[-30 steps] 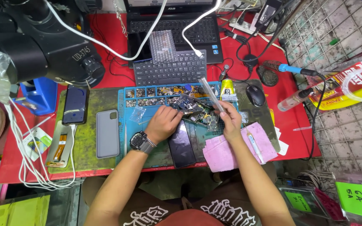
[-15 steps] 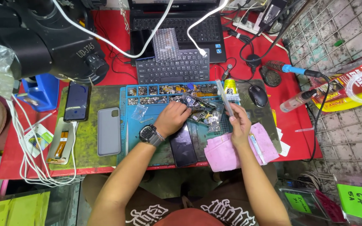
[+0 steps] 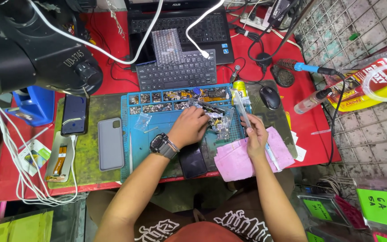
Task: The person works at a cluttered electronics repair station, handling a small circuit board and placing it into a plastic bag. They then retrieve a small component from a shelf and use tweezers to manipulate it on a blue work mat next to a smartphone.
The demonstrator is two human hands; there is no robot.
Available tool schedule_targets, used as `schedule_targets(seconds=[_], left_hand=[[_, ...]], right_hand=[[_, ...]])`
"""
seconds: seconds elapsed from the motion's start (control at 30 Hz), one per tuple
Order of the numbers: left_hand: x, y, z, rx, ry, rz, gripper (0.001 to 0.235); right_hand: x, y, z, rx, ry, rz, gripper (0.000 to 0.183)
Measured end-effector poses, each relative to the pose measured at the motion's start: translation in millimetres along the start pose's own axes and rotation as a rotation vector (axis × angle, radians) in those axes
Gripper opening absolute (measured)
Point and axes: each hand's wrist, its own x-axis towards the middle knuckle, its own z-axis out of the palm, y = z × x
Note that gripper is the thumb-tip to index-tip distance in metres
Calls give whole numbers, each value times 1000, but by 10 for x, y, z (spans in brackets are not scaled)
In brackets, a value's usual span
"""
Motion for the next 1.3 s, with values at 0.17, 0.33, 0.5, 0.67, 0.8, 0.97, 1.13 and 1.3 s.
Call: schedule_targets(seconds=[0.17,0.33,0.5,0.67,0.8,0.97,1.13,1.3], left_hand=[[163,322,57,-96,-218,36,44],[162,486,316,35,29,224,14],[111,481,351,94,160,261,12],[-9,402,568,115,169,265,10],[1,475,430,79,237,330,10],[-25,482,267,5,412,229,6],[35,327,55,-580,495,-228,8],[30,125,154,-794,382,-811,11]], right_hand=[[-11,52,-26,24,1,-14,54],[-29,59,-48,7,-27,9,54],[-12,80,-54,15,-30,10,54],[-17,59,-42,7,-37,11,52],[-22,72,-47,12,-32,8,52],[-32,72,-53,3,-34,12,53],[-24,76,-56,-4,-36,23,52],[-37,91,-50,0,-37,20,51]])
